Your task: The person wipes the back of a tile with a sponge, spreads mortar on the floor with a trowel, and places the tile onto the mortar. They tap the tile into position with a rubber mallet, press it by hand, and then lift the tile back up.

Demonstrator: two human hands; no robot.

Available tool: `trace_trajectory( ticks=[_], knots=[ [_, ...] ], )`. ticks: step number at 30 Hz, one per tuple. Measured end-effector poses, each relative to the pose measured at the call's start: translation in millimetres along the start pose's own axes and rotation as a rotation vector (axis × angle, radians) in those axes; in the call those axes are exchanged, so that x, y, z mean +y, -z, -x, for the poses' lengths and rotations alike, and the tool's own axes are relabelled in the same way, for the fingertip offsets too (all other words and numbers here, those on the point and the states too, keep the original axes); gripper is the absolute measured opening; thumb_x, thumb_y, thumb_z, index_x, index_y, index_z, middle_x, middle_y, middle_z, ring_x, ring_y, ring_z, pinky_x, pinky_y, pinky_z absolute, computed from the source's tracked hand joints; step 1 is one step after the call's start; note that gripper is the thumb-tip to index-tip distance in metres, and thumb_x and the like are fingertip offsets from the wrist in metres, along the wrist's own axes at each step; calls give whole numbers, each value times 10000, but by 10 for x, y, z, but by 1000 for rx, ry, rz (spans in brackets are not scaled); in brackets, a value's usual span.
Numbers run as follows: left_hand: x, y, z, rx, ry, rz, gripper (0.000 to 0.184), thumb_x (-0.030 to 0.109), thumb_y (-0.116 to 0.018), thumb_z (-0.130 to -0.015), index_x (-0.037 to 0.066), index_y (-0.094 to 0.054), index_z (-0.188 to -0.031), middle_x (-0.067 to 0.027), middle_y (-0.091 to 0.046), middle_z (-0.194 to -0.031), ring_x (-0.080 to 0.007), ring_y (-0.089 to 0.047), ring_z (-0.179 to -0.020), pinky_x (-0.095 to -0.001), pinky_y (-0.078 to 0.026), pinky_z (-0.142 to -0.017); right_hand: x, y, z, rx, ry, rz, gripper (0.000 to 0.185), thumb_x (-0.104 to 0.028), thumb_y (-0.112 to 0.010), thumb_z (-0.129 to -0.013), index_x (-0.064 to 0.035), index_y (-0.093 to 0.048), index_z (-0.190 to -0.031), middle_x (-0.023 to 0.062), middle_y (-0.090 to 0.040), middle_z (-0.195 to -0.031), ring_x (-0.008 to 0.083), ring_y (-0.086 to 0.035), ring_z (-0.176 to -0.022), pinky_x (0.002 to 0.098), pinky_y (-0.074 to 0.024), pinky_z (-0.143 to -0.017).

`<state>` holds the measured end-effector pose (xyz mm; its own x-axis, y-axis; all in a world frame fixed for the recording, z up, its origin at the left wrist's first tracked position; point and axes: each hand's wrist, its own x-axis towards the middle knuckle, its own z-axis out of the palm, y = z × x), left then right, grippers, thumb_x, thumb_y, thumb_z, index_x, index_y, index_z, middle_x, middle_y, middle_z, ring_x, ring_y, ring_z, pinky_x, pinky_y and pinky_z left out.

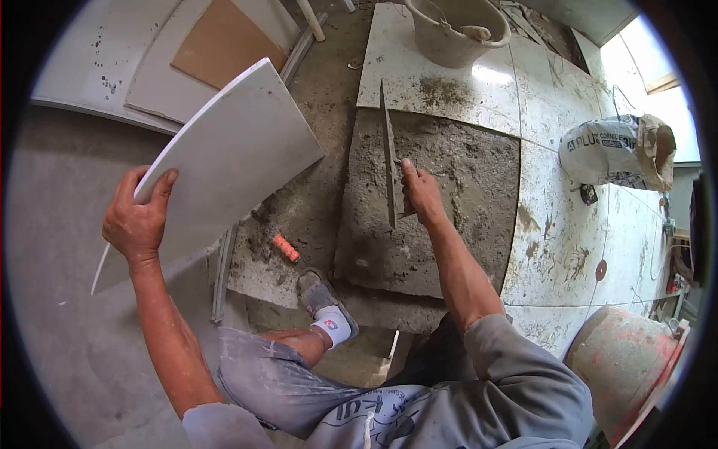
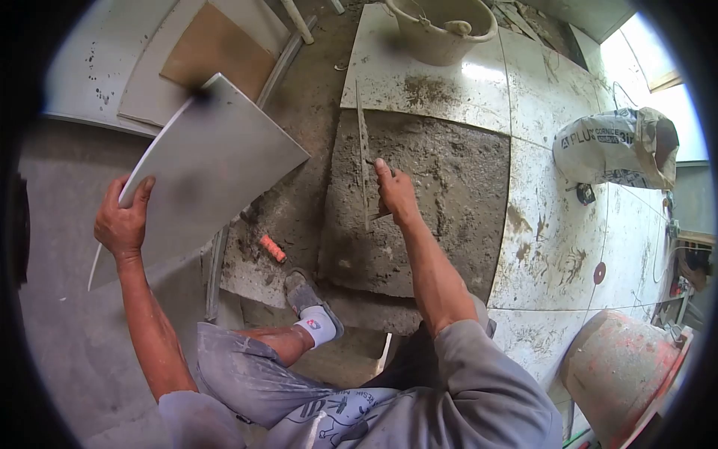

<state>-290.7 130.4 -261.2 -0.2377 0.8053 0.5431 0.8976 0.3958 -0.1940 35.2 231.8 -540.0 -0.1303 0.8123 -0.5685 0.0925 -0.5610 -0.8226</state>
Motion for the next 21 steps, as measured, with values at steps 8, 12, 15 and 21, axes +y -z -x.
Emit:
trace_trajectory(
  ticks=[8,12,15,21],
  knots=[
    [-20,10,19,-9,2,18,425,569,-676,-688,164,-637,-809,10,-648,-726,-222,-625,-645,-350,-455,-537,791,91,-589,75,0,397,459,-500,-532,-869,-60,-506,-742,-14,-427,-523,108,-426,-375,273,-355,-364],
    [-30,-5,6,-6,17,-1,441,587,-669,-684,166,-636,-810,11,-646,-720,-220,-625,-643,-353,-455,-538,270,72,-80,13,95,-31,535,-562,-560,-823,-42,-504,-709,15,-469,-549,143,-459,-415,299,-366,-394],
    [-70,-26,-14,-32,29,8,442,594,-666,-685,172,-637,-812,10,-649,-724,-227,-627,-648,-357,-455,-539,911,78,-592,158,147,276,646,-611,-535,-801,24,-542,-685,129,-554,-579,262,-580,-529,376,-455,-529],
    [-19,-3,-1,-2,17,11,462,610,-655,-688,165,-630,-811,0,-647,-701,-239,-626,-633,-356,-454,-535,490,99,-190,-3,-27,88,568,-586,-556,-811,-34,-503,-687,45,-476,-547,171,-487,-426,333,-396,-402]
  ],
)
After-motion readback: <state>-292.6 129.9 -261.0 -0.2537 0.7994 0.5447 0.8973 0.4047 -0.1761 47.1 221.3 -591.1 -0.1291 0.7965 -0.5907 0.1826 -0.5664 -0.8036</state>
